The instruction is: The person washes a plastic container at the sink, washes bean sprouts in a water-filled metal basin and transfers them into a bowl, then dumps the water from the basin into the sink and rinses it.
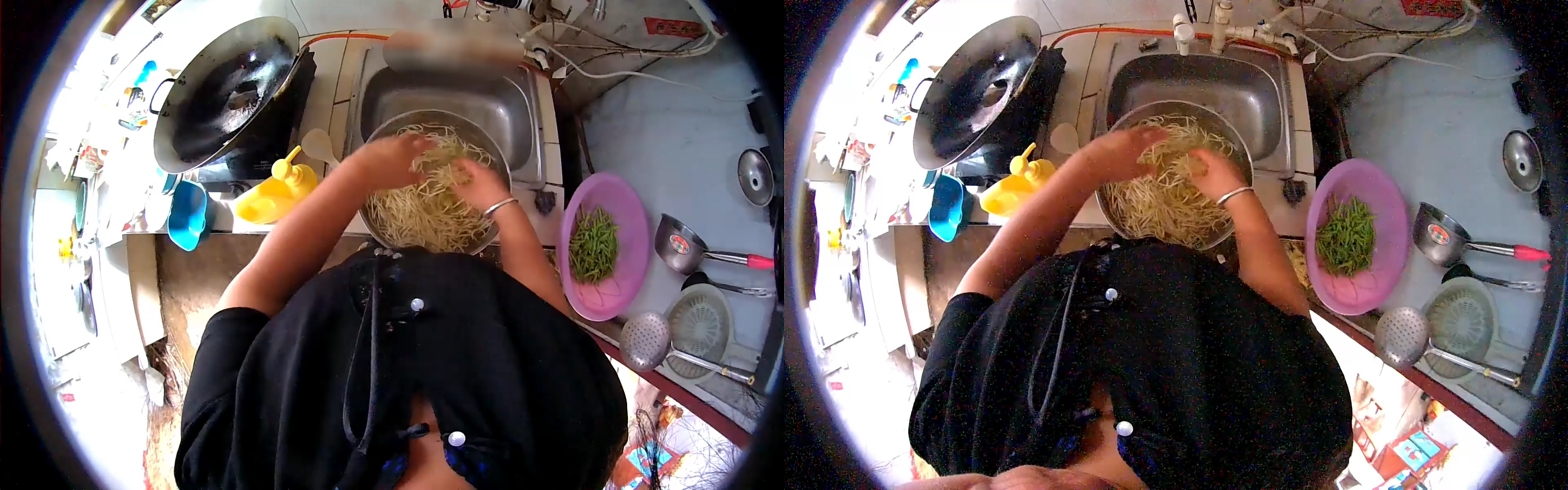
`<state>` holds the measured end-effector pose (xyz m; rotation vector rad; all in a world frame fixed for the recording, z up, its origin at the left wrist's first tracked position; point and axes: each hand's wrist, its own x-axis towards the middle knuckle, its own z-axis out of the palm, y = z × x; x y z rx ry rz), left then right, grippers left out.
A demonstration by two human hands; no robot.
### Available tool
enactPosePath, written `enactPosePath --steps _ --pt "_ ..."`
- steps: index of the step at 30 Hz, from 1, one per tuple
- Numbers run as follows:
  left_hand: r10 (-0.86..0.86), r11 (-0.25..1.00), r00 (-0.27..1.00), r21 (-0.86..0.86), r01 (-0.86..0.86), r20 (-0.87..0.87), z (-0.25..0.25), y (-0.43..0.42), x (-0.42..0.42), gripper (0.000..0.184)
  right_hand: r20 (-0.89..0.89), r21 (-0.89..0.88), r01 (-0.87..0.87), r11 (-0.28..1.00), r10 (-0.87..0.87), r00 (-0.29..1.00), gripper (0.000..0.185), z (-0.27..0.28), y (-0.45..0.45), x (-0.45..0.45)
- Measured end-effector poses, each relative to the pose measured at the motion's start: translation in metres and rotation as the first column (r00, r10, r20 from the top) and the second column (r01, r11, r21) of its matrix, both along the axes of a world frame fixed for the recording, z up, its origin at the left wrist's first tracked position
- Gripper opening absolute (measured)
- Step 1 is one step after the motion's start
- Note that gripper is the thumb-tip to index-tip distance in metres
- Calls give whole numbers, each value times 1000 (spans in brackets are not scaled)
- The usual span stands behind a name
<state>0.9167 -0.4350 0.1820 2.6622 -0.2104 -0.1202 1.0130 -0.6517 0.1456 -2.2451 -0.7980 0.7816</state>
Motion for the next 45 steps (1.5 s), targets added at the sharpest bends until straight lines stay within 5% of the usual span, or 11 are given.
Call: enactPosePath --steps 2,4,8,14,16,20,22,25,39,42,45 --pt "18 1000 998 22 -17 -62 -14 -7 -13 78 119 -9 34 999 -32 992 63 -11 -12 3" --pt "160 961 920 270 -62 -357 -18 -11 -22 104 211 -78 66 995 -49 976 82 -16 -20 4" --pt "231 930 908 354 -100 -350 -29 -23 -36 115 293 -105 62 993 -29 956 87 -59 -18 -12" --pt "170 977 845 199 -77 -508 -47 -39 -32 114 99 -31 58 998 -55 994 94 -84 2 -25" --pt "119 993 811 47 -113 -573 -40 -41 -29 117 -196 -130 89 987 -114 974 92 -74 10 -24" --pt "66 990 867 -77 -119 -493 -37 -39 -28 110 -428 -35 197 980 -193 883 83 -69 19 -29" --pt "93 970 922 -176 -170 -376 -42 -39 -28 105 -710 256 454 853 -152 687 74 -80 24 -34" --pt "102 952 929 -235 -194 -355 -38 -34 -29 101 -819 295 554 779 -92 566 68 -78 26 -33" --pt "96 957 980 -254 -139 -174 14 -28 -17 85 -751 400 625 670 -151 643 58 -23 28 -25" --pt "79 971 997 -226 -74 13 25 -28 -15 83 -764 472 641 605 -81 640 55 6 32 -27" --pt "133 974 989 -174 -143 -65 47 -30 -16 82 -757 476 634 609 -83 648 55 26 34 -30"
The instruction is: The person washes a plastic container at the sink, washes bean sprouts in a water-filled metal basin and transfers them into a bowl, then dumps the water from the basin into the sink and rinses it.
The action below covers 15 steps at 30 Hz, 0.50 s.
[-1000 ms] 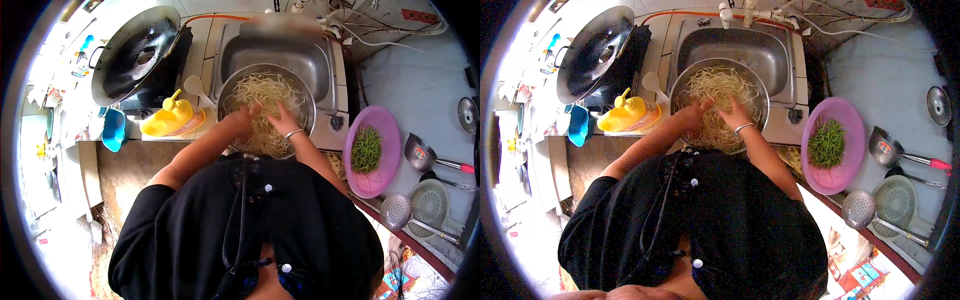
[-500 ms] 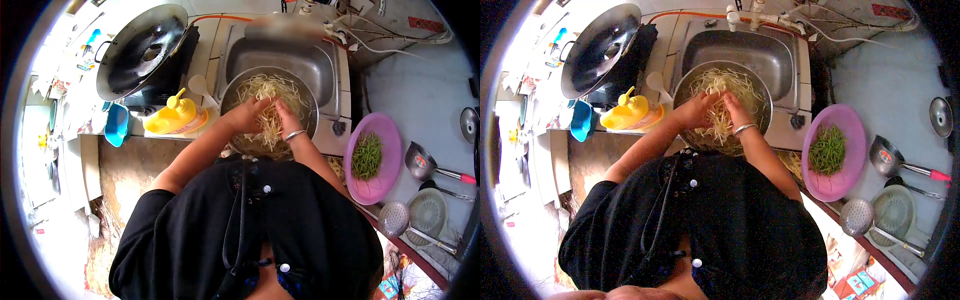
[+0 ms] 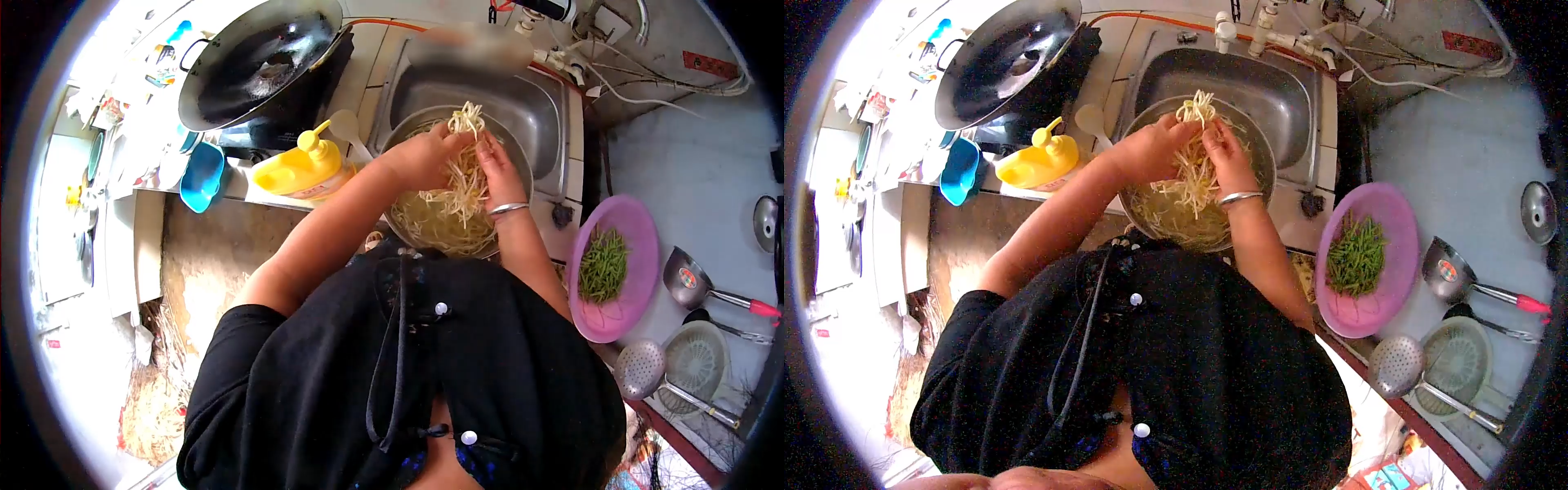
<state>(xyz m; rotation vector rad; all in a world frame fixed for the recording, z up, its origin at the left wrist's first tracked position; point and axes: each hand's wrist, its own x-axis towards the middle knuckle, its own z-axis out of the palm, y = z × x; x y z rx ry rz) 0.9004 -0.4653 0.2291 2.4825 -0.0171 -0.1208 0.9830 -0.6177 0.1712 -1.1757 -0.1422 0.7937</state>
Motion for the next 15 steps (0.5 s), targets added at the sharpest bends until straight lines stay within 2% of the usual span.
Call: enactPosePath --steps 2,4,6,8,9,11,15 --pt "4 1000 1000 -7 -4 5 2 2 -1 81 23 1 -20 1000 20 1000 56 4 -1 2" --pt "-21 999 995 31 18 96 6 3 -3 81 132 24 -8 1000 5 991 54 8 0 3" --pt "-16 999 988 31 12 155 10 3 -2 81 124 31 2 1000 -6 992 51 13 -1 5" --pt "-13 999 977 36 5 211 14 3 -2 81 240 -53 31 998 -17 971 49 14 -2 10" --pt "-29 999 975 22 25 220 19 2 -2 81 243 -52 27 998 -13 970 49 20 -2 9" --pt "-41 999 972 11 40 231 27 1 -2 81 191 61 39 997 -50 980 49 32 -4 4" --pt "-23 999 983 26 19 181 31 -5 1 80 178 127 76 989 -98 979 49 37 -4 3"
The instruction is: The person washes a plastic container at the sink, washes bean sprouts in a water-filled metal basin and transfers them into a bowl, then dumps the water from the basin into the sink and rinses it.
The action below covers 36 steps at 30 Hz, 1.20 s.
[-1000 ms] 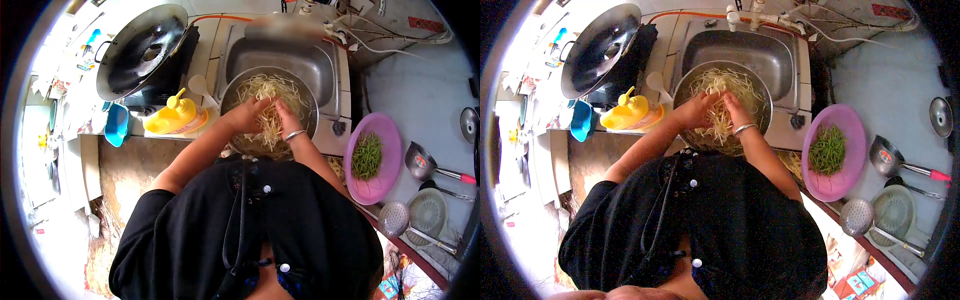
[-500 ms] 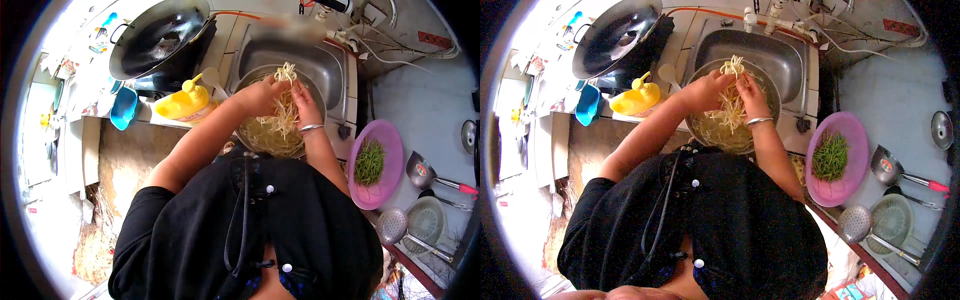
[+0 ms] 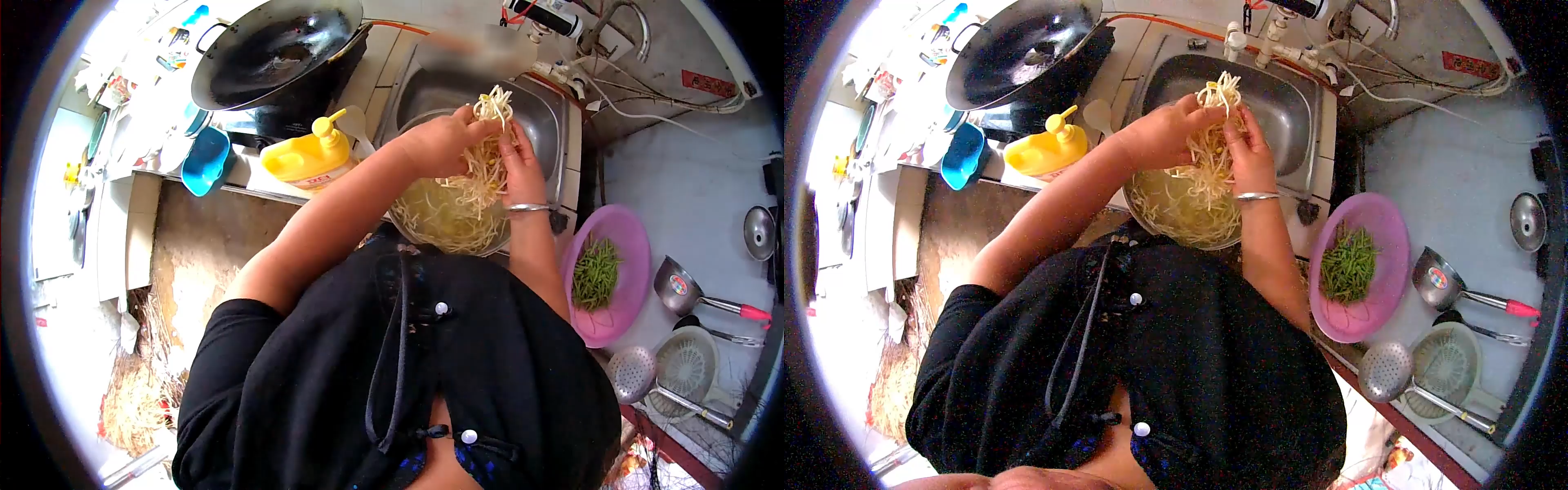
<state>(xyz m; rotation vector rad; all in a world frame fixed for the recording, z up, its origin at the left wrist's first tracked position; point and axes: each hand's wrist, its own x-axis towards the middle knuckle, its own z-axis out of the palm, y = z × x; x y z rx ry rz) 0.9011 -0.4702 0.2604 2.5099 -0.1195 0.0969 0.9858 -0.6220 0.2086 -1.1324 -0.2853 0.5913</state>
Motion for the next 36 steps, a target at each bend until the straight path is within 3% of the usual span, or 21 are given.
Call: enactPosePath --steps 2,6,11,12,14,19,23,27,31,33,36 --pt "7 1000 1000 20 -7 -24 0 -2 1 80 77 -181 -40 983 55 996 50 -12 -5 8" --pt "-14 999 999 -31 13 -34 1 -6 -2 72 89 -161 -37 986 52 995 51 -19 -7 5" --pt "-32 999 999 -18 32 -9 -8 -6 -3 66 17 -285 -5 959 10 1000 52 -19 -10 6" --pt "-31 999 999 -14 31 -22 -3 -7 -3 65 17 -274 -43 961 50 999 52 -18 -9 3" --pt "-23 998 999 -59 21 -29 3 -8 -7 64 -115 -59 -64 996 57 992 51 -14 -9 -1" --pt "-30 999 999 -43 31 11 12 -4 -11 67 -121 -163 -45 986 25 992 49 5 -8 -5" --pt "-68 997 996 -33 70 51 20 9 -9 69 -14 -72 -69 995 69 998 53 23 3 -4" --pt "-16 1000 993 21 14 113 56 40 -23 65 72 -167 -31 985 43 996 55 75 38 -16" --pt "27 996 957 69 -49 287 92 95 -55 68 221 -218 -16 976 66 973 54 122 101 -32" --pt "79 992 960 78 -104 270 116 127 -81 69 333 -177 -125 976 179 926 52 146 142 -46" --pt "126 961 896 174 -217 426 123 187 -102 73 346 -154 -266 952 304 888 47 180 209 -81"
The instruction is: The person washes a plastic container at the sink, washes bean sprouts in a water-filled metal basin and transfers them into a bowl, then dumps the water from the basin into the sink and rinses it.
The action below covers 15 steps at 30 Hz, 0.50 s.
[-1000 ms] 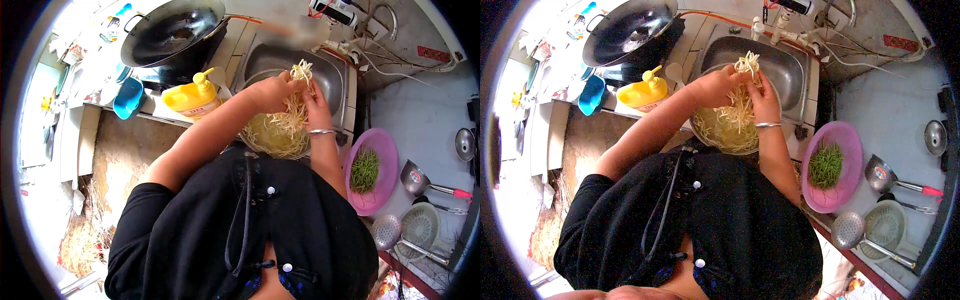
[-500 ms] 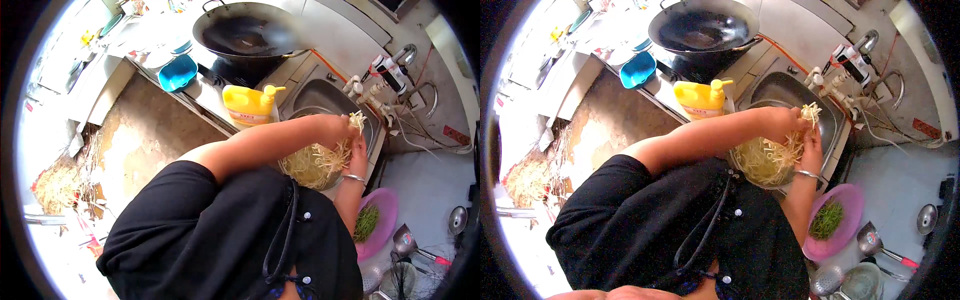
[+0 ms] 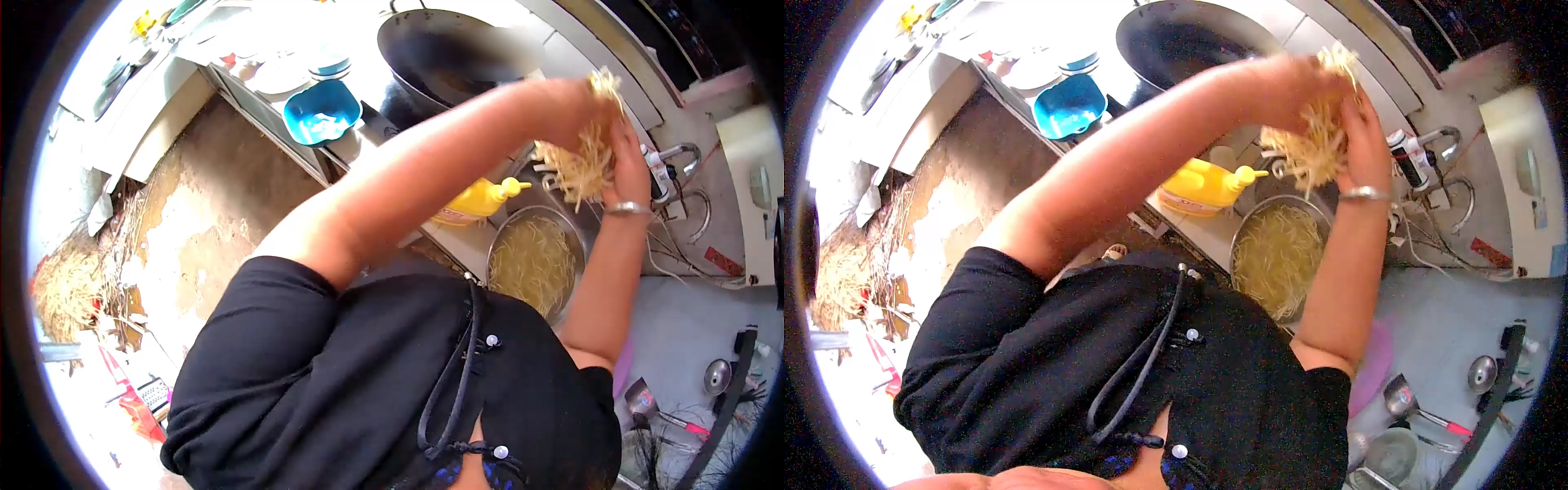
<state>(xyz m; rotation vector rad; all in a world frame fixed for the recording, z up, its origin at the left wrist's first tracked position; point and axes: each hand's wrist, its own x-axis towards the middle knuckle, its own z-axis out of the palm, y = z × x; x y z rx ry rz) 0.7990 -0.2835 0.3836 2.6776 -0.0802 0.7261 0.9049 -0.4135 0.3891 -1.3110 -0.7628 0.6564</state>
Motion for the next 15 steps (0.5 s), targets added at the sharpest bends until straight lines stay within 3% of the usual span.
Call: enactPosePath --steps 1,6,7,8,10,12,13,15 --pt "100 994 994 -30 -101 -51 18 7 -31 74 -4 6 -38 999 38 999 46 4 22 -8" --pt "324 946 935 -40 -322 145 2 97 -97 74 -53 60 -307 950 310 949 38 1 135 -58" --pt "320 943 907 3 -333 274 8 97 -126 51 -68 48 -372 927 374 925 38 -11 162 -60" --pt "187 982 954 -48 -181 236 1 125 -138 65 -39 16 -372 928 372 927 36 -22 188 -69" --pt "263 961 956 -119 -248 128 -15 153 -175 58 -35 -27 -406 913 405 913 33 -26 212 -119" --pt "547 814 836 -204 -544 -46 -36 163 -217 79 -108 -31 -480 877 474 874 31 -30 232 -171" --pt "547 815 835 -192 -546 -55 -41 166 -234 80 -155 -25 -518 855 508 847 30 -44 248 -185" --pt "571 767 814 -284 -575 -107 -75 188 -261 80 48 -115 -523 845 530 846 31 -89 293 -199"
